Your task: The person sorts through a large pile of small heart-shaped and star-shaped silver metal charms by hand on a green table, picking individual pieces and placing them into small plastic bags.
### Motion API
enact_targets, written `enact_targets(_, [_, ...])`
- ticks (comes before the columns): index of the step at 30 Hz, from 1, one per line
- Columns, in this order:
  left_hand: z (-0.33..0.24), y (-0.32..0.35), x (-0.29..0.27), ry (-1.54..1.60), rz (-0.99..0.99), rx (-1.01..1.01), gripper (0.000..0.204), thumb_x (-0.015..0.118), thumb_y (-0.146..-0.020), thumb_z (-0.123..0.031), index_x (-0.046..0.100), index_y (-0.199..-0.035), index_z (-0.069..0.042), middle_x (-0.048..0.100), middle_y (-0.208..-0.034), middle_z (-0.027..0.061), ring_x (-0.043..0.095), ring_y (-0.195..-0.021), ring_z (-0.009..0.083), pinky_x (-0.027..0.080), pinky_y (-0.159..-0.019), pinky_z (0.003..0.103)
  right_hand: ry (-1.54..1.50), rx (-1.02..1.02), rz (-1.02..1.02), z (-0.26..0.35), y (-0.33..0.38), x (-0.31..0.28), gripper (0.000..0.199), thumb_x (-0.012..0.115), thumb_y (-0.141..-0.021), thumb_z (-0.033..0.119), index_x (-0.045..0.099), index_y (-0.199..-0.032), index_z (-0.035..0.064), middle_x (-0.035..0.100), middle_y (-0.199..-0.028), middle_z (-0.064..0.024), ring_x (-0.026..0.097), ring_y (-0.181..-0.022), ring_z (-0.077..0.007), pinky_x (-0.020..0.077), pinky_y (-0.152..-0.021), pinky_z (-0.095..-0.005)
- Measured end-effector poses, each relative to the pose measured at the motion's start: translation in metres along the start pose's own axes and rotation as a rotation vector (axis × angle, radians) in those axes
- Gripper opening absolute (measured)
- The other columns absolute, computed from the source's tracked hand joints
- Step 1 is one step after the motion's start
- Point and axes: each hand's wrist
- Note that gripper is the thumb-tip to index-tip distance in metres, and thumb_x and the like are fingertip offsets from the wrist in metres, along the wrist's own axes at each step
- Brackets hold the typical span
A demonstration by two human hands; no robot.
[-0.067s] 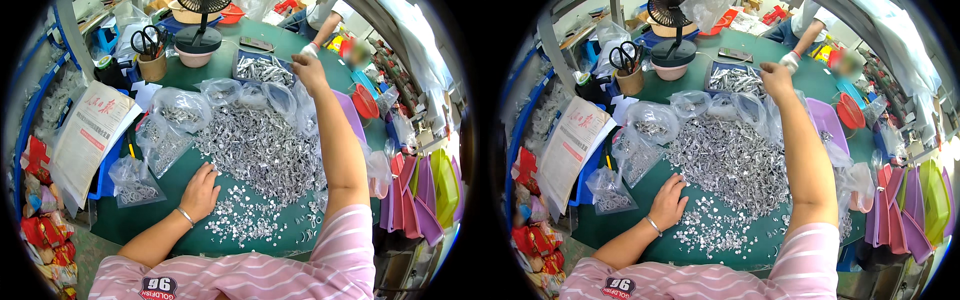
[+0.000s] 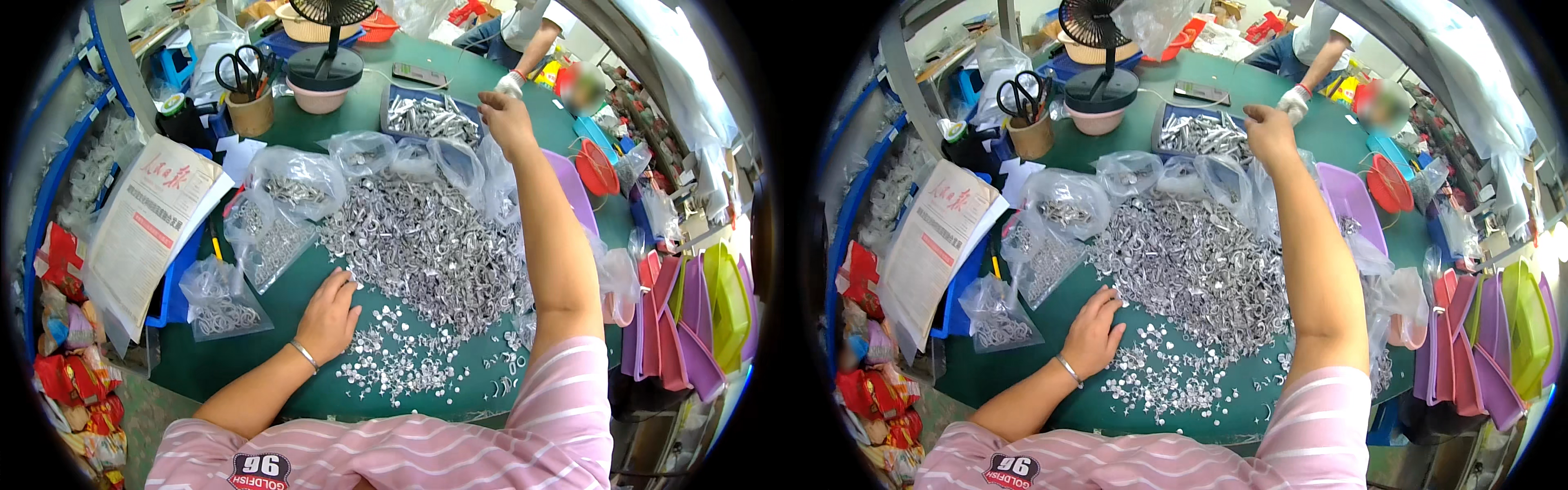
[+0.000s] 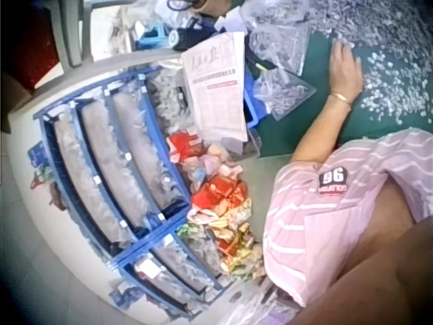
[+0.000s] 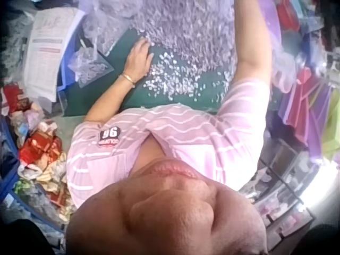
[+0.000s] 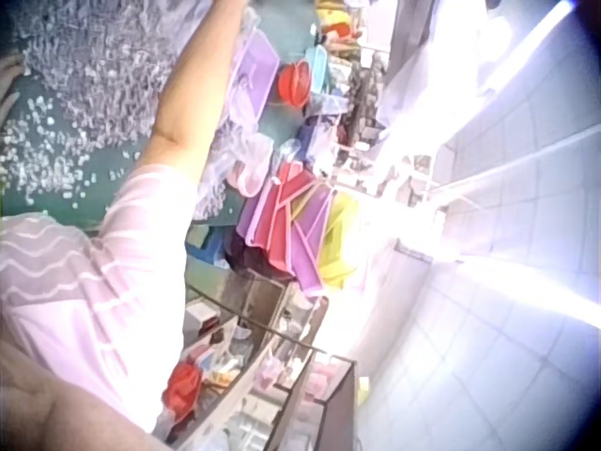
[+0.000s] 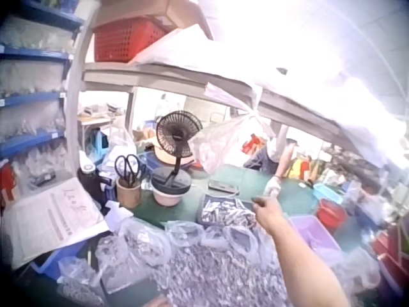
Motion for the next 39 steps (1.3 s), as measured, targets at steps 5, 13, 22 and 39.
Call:
enact_targets(5, [-0.001, 0.003, 0.0, -0.008, -0.01, 0.002, 0.035, 0.064, -0.082, -0.008, 0.055, -0.113, 0.005, 0.048, -0.126, 0.0214, 0.046, -0.124, 0.0395, 0.039, -0.104, 0.043, -0.159, -0.001, 0.112, 0.03, 0.064, -0.028, 0.021, 0.061, -0.087, 0.008, 0.068, -0.104, -0.002, 0.071, -0.087, -0.0096, 0.064, -0.078, -0.0142, 0.0504, -0.074, -0.029])
enact_targets(13, [0.011, 0.003, 0.003, 0.081, -0.096, 0.019, 0.024, 0.063, -0.083, -0.004, 0.061, -0.106, 0.0, 0.059, -0.115, 0.0164, 0.057, -0.109, 0.034, 0.047, -0.092, 0.041, -0.205, 0.226, 0.189, 0.046, 0.264, -0.06, 0.014, 0.064, -0.086, 0.006, 0.069, -0.097, 0.0001, 0.07, -0.088, -0.0075, 0.063, -0.08, -0.0112, 0.0502, -0.073, -0.0267])
enact_targets(22, [-0.018, -0.023, -0.017, 0.721, -0.215, -0.406, 0.015, 0.055, -0.095, -0.01, 0.063, -0.104, -0.001, 0.06, -0.071, 0.0009, 0.053, -0.059, 0.0066, 0.044, -0.054, 0.023, -0.197, 0.276, 0.171, 0.059, 0.372, -0.069, 0.009, 0.061, -0.086, -0.001, 0.068, -0.092, -0.0034, 0.069, -0.087, -0.008, 0.065, -0.078, -0.0125, 0.0513, -0.072, -0.026])
enact_targets(39, [-0.078, -0.004, -0.079, 0.462, 0.044, 0.036, 0.016, 0.065, -0.089, -0.009, 0.067, -0.102, -0.001, 0.059, -0.08, -0.0002, 0.05, -0.066, 0.0063, 0.041, -0.059, 0.021, 0.029, 0.129, 0.14, 0.077, 0.428, -0.084, 0.011, 0.063, -0.082, -0.004, 0.065, -0.092, -0.0024, 0.066, -0.088, -0.0164, 0.064, -0.079, -0.0317, 0.0509, -0.072, -0.0355])
Point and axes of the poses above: each hand's wrist, its own y-axis away from the middle knuckle, its own x-axis out of the palm, z = x × y
